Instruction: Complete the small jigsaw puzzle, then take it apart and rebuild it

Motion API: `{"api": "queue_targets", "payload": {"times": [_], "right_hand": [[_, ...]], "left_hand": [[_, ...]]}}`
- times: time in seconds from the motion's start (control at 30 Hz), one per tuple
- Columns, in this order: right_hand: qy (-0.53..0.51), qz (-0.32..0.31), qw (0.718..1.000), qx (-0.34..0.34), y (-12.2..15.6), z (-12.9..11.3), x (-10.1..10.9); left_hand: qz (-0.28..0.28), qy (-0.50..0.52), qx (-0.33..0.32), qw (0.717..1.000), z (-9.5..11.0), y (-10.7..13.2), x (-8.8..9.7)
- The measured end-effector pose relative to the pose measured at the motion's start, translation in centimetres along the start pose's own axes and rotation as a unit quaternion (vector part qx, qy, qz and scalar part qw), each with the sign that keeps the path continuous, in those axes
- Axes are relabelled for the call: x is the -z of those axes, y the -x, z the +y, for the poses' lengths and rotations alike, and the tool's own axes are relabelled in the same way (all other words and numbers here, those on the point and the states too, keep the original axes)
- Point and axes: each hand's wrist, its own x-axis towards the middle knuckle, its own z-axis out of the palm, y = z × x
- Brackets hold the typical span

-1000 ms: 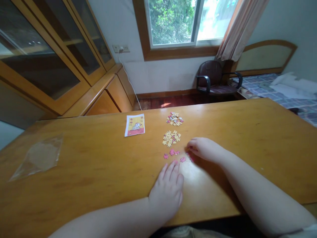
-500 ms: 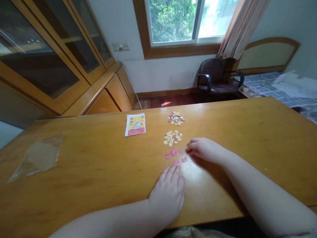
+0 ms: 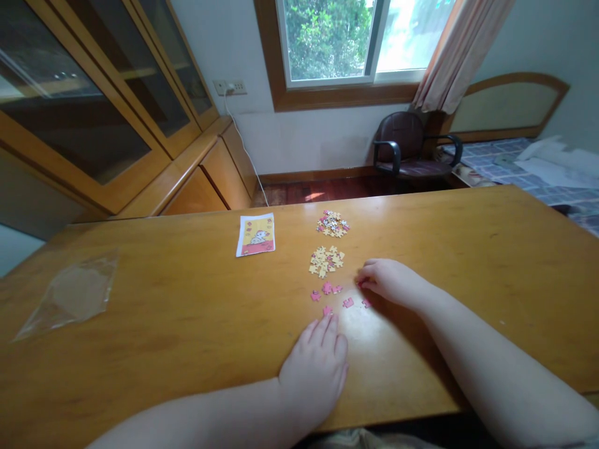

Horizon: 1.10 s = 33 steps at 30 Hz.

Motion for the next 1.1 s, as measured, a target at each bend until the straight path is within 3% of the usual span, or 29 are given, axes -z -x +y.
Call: {"api": "queue_targets", "payload": {"times": [0.4, 0.67, 0.9, 1.1], "right_hand": [[-0.025, -0.026, 0.999, -0.025, 0.3, -0.5, -0.6], [-0.042, -0.024, 0.999, 0.000, 0.4, -1.1, -0.4], [-0.103, -0.048, 0.993, -0.020, 0.4, -1.3, 0.4], [-0.163, 0.030, 0.984, 0.061, 0.2, -1.5, -0.1]], "left_hand": [[-0.040, 0.000, -0.002, 0.999, 0.2, 0.1, 0.6], [-0.047, -0.005, -0.009, 0.999, 0.1, 0.0, 0.9], [-0.009, -0.014, -0.008, 1.000, 0.2, 0.3, 0.3], [0.031, -0.021, -0.014, 0.999, 0.4, 0.6, -0.5]]}}
